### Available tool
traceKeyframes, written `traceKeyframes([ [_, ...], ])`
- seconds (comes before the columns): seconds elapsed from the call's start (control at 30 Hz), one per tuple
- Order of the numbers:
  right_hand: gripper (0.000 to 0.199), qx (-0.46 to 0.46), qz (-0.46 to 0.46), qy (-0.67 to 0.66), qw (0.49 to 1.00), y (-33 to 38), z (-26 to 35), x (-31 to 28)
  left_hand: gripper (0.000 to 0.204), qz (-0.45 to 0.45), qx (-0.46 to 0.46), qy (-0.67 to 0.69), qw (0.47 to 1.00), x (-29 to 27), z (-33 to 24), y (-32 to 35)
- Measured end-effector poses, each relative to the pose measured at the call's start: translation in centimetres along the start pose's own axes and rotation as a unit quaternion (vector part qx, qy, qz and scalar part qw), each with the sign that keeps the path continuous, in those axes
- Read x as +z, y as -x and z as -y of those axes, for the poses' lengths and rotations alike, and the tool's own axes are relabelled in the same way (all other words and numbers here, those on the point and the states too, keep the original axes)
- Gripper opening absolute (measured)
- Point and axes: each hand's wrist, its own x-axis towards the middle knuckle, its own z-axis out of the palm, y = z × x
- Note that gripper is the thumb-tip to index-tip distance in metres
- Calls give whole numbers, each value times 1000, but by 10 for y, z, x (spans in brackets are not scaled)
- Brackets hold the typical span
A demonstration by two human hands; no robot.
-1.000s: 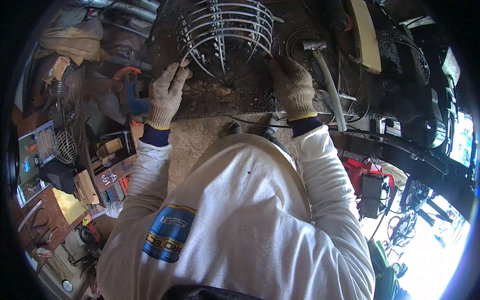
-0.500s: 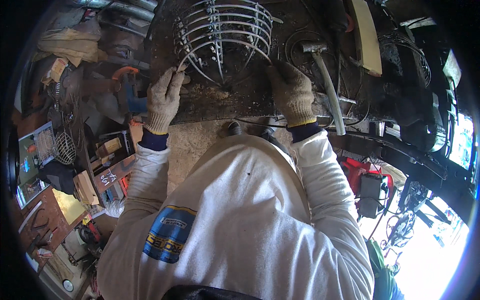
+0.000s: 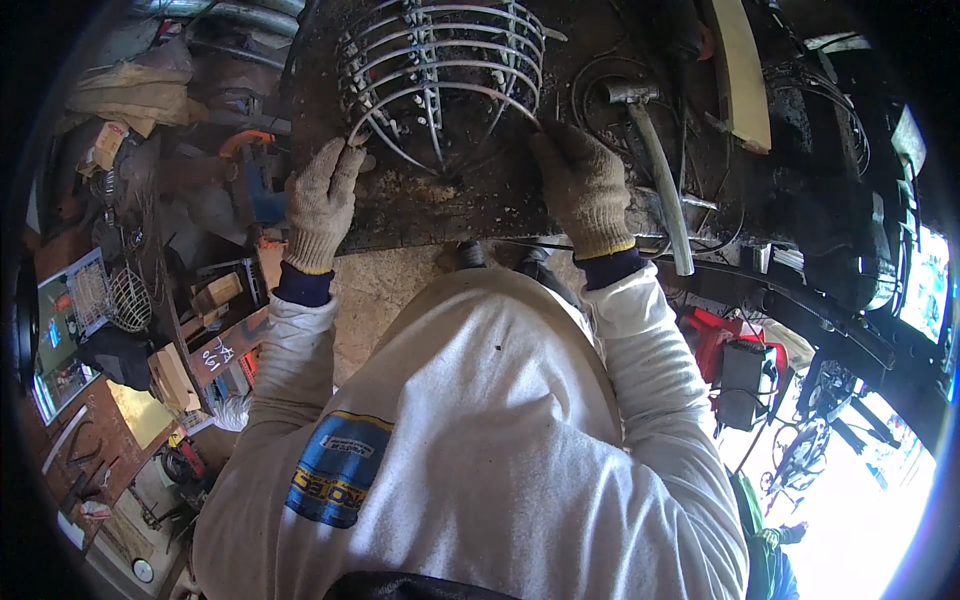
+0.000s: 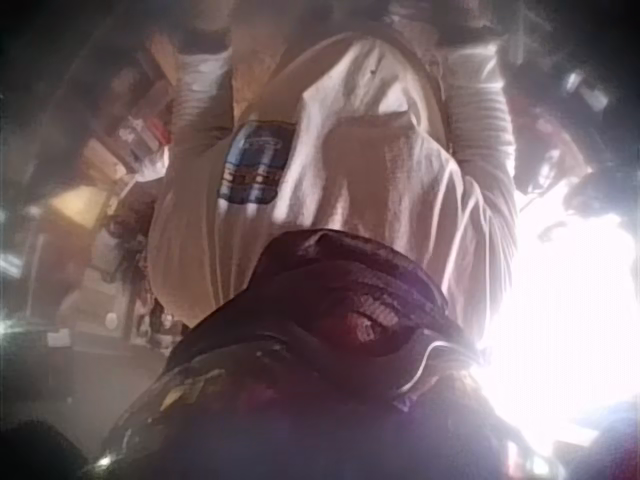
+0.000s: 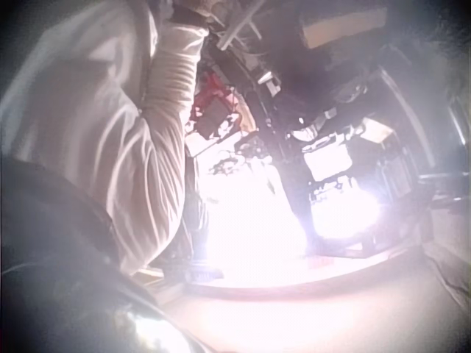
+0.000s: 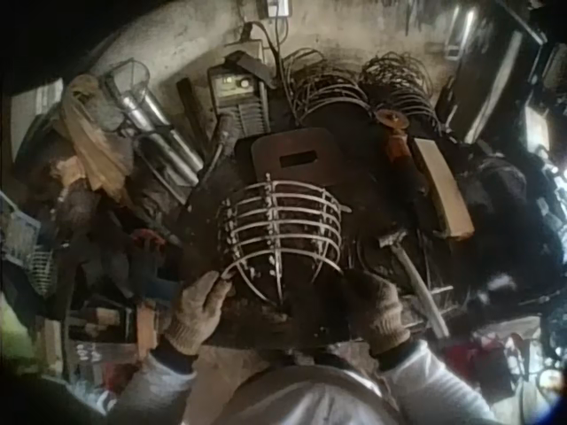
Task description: The person welds and grinds a metal cage structure, using a welding torch to join wires, a hammer to shape the metal, and an angle grinder to smooth the joints.
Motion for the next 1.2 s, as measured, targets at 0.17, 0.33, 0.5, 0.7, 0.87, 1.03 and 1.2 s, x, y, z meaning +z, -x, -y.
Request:
traceKeyframes([
  [0.17,40,-10,7,25,1000,-1,0,0,21,-13,53,-83,995,5,14,4],
  [0.33,40,-23,1,74,997,1,13,-2,21,-24,115,-142,983,5,20,4],
  [0.5,40,-21,-5,10,1000,1,2,1,32,-15,65,-90,994,5,15,4],
  [0.7,39,-33,-14,34,999,3,5,2,38,-73,214,-178,958,13,40,9],
  [0.87,38,-17,-13,36,999,-4,-2,5,43,-63,185,-153,969,14,33,7],
  [1.03,40,-19,-15,55,998,-1,13,5,43,-64,184,-173,965,16,36,9],
  [1.2,40,-39,-27,110,993,-8,10,3,31,-58,-50,-133,988,17,12,-1],
])
